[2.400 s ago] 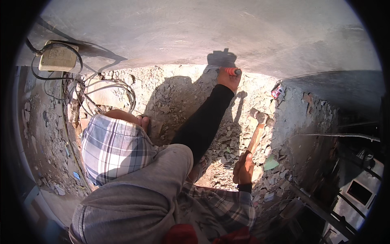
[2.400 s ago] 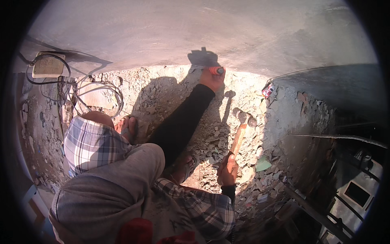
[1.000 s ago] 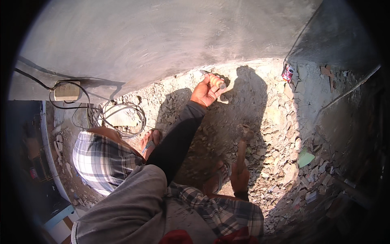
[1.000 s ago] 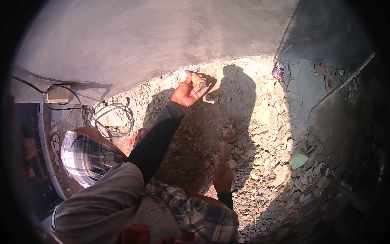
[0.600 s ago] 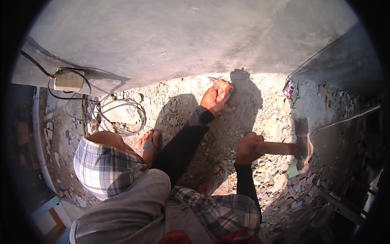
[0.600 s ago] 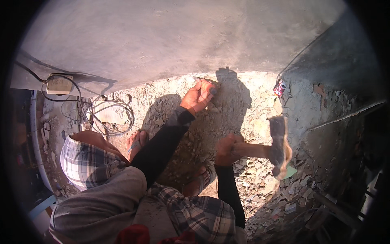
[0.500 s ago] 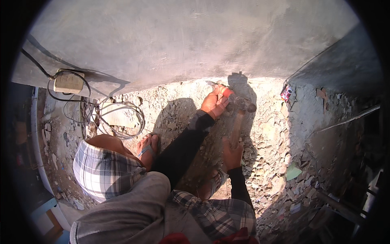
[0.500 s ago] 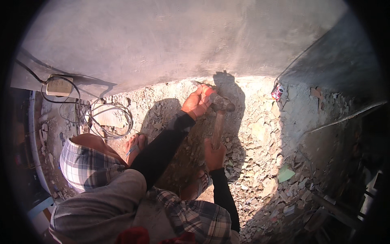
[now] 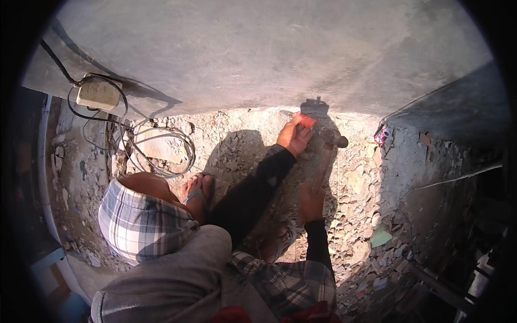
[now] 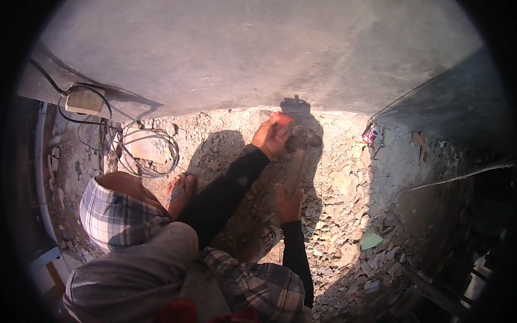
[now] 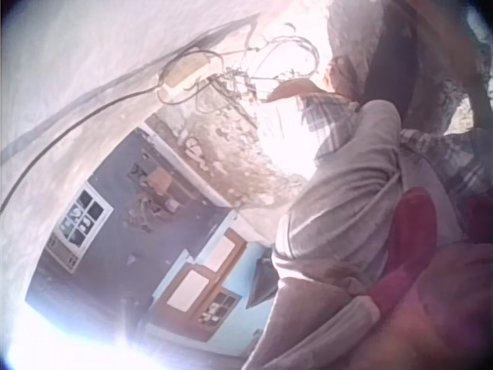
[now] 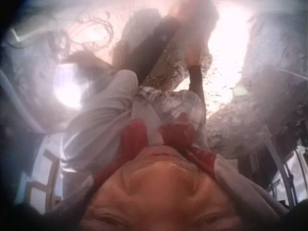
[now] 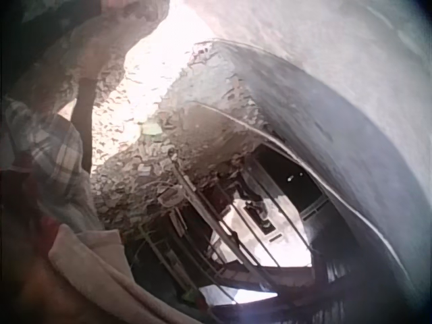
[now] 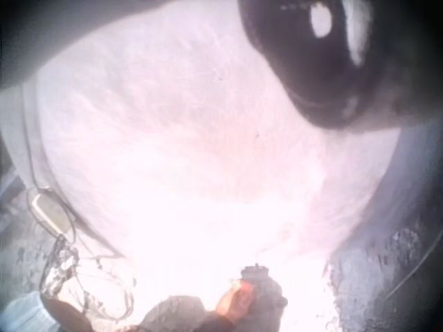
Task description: The person uses a hammer and chisel to chip away at a concrete floor. They also handle a black cable, pulling it across the debris-covered ground. The person is sitting on the floor while performing these actions.
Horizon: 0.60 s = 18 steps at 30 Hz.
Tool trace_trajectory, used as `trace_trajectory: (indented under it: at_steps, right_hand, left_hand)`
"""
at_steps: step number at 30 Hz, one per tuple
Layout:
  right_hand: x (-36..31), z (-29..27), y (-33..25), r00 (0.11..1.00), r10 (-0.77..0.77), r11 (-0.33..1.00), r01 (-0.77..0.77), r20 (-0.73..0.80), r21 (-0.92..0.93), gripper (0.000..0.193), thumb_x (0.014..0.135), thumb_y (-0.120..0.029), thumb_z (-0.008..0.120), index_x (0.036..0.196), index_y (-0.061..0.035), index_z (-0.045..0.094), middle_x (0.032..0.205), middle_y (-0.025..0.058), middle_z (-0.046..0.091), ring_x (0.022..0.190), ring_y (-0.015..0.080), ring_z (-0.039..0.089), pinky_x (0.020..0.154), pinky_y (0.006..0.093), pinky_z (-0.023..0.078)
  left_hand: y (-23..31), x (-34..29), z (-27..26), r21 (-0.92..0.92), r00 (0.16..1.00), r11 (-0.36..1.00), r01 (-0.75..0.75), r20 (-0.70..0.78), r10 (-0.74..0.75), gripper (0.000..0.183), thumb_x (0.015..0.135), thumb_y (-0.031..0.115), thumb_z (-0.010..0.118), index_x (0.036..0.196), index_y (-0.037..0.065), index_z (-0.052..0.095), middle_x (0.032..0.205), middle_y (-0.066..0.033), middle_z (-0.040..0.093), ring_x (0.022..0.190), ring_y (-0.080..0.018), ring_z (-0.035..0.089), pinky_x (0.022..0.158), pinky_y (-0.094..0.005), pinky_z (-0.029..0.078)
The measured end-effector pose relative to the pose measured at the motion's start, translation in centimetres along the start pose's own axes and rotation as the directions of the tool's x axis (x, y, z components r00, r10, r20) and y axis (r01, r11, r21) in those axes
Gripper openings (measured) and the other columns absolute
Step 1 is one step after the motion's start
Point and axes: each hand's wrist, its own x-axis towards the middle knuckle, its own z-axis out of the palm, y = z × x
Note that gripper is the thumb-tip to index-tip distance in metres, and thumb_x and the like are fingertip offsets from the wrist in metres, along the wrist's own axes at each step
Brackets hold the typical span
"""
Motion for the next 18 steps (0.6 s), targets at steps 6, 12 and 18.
trace_trajectory:
  at_steps: [6, 12, 18]
  right_hand:
    - [-2.1, -3.2, -20.8, 0.992, -0.071, 0.981, 0.05, 0.108, 0.185, 0.021, 0.097, -0.024, 0.061, 0.089, -0.0071, 0.051, 0.055, -0.0014, 0.044, 0.044, 0.0074, 0.04, 0.043, 0.0265, 0.033]
    - [-0.2, 0.8, -18.5, 0.915, -0.317, 0.721, 0.402, -0.248, 0.565, 0.032, 0.099, -0.025, 0.052, 0.075, -0.0145, 0.034, 0.058, -0.0004, 0.034, 0.048, 0.0127, 0.037, 0.05, 0.0305, 0.041]
    - [-0.6, -1.3, -9.7, 0.851, 0.392, 0.896, -0.267, 0.35, -0.355, 0.022, 0.09, -0.022, 0.071, 0.089, -0.003, 0.061, 0.063, -0.0001, 0.05, 0.049, 0.0094, 0.046, 0.045, 0.0286, 0.037]
  left_hand:
    - [1.5, 0.5, 0.2, -0.052, 0.997, 0.995, -0.08, -0.012, 0.08, 0.033, 0.1, 0.035, 0.058, 0.12, 0.008, 0.055, 0.122, -0.01, 0.065, 0.122, -0.0256, 0.058, 0.114, -0.0421, 0.038]
    - [0.8, 1.3, 0.5, -0.036, 0.998, 0.999, -0.013, -0.069, 0.011, 0.035, 0.106, 0.036, 0.045, 0.114, 0.005, 0.059, 0.117, -0.0118, 0.068, 0.119, -0.0251, 0.06, 0.113, -0.0407, 0.04]
    - [2.0, 0.9, -0.9, -0.044, 0.987, 0.992, -0.117, -0.118, 0.111, 0.037, 0.107, 0.039, 0.043, 0.112, 0.006, 0.059, 0.112, -0.0108, 0.069, 0.113, -0.0237, 0.063, 0.108, -0.0401, 0.044]
